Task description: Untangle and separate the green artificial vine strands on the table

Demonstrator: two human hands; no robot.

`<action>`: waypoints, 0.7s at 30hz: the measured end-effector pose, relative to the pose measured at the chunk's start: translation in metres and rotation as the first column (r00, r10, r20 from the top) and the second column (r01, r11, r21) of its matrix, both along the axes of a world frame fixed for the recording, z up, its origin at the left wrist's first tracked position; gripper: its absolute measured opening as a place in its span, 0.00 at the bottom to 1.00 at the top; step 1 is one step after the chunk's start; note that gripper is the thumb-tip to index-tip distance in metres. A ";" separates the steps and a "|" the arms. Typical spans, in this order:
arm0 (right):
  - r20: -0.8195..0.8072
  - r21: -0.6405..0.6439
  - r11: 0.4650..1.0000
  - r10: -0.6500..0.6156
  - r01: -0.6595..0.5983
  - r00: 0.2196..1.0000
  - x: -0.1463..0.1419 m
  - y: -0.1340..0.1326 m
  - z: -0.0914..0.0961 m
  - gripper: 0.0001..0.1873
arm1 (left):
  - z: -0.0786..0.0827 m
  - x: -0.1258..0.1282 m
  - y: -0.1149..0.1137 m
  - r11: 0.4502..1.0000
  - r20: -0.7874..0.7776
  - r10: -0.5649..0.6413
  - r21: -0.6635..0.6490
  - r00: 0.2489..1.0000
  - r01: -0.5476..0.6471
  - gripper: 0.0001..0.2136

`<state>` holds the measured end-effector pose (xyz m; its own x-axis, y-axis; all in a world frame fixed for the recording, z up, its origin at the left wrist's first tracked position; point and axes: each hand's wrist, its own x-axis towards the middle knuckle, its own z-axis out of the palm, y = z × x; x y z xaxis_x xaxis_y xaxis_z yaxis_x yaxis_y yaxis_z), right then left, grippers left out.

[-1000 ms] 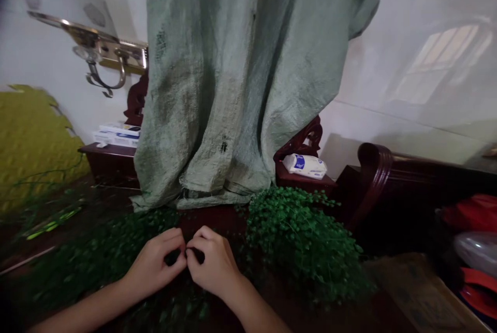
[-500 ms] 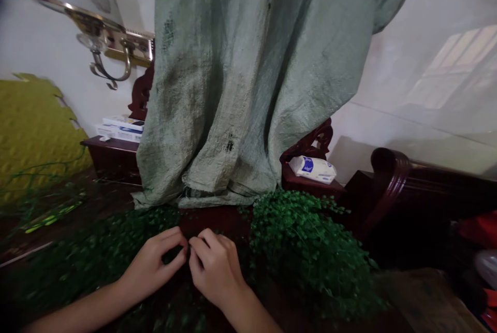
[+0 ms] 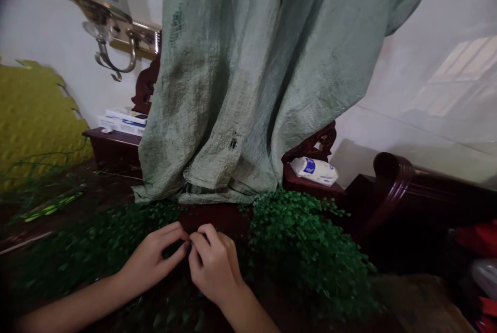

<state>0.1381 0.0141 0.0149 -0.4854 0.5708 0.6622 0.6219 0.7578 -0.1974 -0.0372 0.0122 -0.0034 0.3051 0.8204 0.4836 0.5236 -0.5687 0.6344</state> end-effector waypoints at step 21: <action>0.011 -0.009 1.000 -0.024 0.024 1.000 -0.001 -0.002 0.002 0.07 | -0.010 -0.004 0.007 0.998 0.143 0.061 -0.015 0.988 -0.059 0.10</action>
